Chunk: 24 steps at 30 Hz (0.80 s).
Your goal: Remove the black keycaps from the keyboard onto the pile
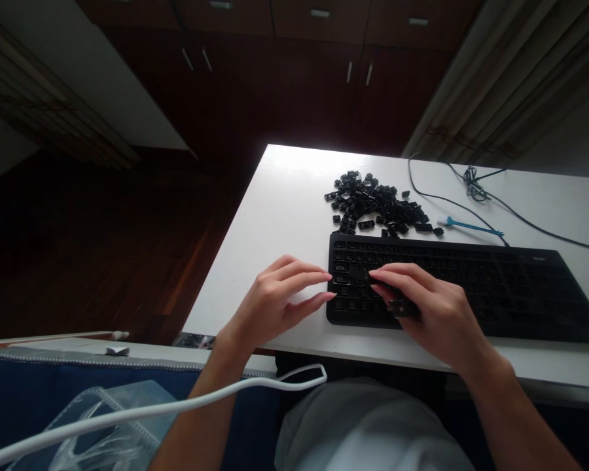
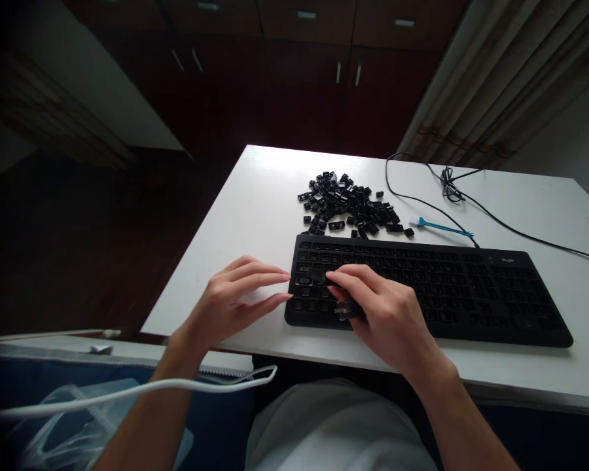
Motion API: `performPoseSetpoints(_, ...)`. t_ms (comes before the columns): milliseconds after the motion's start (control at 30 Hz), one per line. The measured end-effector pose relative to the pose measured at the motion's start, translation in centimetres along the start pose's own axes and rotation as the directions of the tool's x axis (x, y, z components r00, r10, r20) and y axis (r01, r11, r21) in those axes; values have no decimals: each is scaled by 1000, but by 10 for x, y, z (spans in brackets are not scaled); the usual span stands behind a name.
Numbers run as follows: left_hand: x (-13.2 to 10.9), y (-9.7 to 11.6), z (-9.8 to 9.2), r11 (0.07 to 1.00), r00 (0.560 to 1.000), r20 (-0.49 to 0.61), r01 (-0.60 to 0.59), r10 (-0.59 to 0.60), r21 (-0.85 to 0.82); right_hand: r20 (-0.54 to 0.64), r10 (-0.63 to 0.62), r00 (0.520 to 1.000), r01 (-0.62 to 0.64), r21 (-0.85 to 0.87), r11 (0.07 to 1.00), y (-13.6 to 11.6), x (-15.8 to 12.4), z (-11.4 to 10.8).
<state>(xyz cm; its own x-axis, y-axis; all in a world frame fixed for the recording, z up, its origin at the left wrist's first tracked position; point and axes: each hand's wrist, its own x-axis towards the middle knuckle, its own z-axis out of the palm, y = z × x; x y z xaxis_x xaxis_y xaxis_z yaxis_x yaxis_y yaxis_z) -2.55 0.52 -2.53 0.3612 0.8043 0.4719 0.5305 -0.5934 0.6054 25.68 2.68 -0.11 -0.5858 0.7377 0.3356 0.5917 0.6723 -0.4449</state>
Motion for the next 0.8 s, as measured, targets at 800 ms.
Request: performPoseSetpoints(800, 0, -1, 3, 994, 996, 10, 83, -84, 66, 163, -26, 986, 21, 33, 999, -4, 26, 13)
